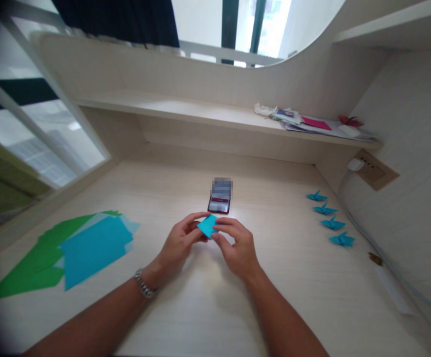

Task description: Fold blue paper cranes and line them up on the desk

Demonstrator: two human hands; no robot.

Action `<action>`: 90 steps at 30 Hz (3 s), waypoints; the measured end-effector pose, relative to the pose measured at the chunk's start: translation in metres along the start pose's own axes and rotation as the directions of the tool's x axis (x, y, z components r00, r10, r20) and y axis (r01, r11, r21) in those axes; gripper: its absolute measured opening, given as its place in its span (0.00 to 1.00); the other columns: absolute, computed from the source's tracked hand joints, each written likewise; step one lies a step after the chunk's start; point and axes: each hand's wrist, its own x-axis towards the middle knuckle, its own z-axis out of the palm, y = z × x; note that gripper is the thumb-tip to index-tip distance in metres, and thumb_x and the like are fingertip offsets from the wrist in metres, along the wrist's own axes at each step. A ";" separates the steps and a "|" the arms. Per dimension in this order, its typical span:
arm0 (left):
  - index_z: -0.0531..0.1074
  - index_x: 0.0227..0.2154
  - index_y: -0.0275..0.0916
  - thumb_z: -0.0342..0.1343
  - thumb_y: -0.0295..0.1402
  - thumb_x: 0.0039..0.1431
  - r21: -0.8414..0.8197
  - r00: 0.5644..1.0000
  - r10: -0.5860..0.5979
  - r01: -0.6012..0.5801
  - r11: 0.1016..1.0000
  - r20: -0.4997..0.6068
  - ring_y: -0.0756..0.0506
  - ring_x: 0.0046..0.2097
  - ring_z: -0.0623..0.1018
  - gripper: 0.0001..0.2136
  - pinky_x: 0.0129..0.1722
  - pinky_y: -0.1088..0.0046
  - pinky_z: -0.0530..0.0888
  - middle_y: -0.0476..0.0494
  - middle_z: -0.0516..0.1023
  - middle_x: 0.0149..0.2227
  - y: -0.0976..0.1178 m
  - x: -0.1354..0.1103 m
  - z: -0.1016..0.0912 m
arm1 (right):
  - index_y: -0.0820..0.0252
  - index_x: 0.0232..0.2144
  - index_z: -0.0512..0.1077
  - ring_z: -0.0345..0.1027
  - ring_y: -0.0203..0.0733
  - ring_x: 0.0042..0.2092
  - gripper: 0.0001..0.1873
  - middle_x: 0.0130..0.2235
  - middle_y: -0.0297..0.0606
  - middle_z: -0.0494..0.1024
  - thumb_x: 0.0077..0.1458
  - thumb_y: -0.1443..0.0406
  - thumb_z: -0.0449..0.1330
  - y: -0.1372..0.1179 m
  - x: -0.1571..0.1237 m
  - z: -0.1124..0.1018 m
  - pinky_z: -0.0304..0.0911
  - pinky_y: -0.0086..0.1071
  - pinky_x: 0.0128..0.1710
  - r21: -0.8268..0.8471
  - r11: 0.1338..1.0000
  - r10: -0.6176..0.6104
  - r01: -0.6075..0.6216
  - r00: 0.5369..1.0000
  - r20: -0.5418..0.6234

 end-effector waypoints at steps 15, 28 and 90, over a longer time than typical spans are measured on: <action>0.75 0.45 0.36 0.58 0.28 0.55 0.266 0.976 0.164 -0.197 0.944 0.141 0.44 0.43 0.78 0.13 0.43 0.68 0.75 0.39 0.79 0.44 -0.002 -0.007 0.000 | 0.59 0.32 0.79 0.74 0.44 0.35 0.09 0.33 0.39 0.81 0.47 0.62 0.66 0.018 0.001 0.004 0.69 0.37 0.37 0.315 0.835 0.446 -0.451 0.890 0.093; 0.75 0.34 0.35 0.62 0.29 0.50 0.266 0.988 0.126 -0.097 0.959 -0.095 0.46 0.33 0.78 0.07 0.33 0.72 0.75 0.44 0.80 0.31 -0.004 -0.001 -0.004 | 0.57 0.47 0.73 0.73 0.45 0.39 0.30 0.42 0.41 0.78 0.39 0.58 0.72 0.014 -0.005 0.010 0.69 0.40 0.42 0.354 0.800 0.431 -0.484 0.875 0.221; 0.77 0.40 0.36 0.59 0.23 0.47 0.293 0.994 0.085 -0.063 0.954 -0.065 0.43 0.40 0.80 0.15 0.42 0.66 0.76 0.40 0.81 0.40 -0.013 0.001 0.003 | 0.58 0.33 0.79 0.73 0.44 0.34 0.09 0.33 0.38 0.81 0.50 0.67 0.58 0.011 -0.007 0.015 0.67 0.35 0.36 -0.060 0.935 0.347 -0.351 0.936 -0.059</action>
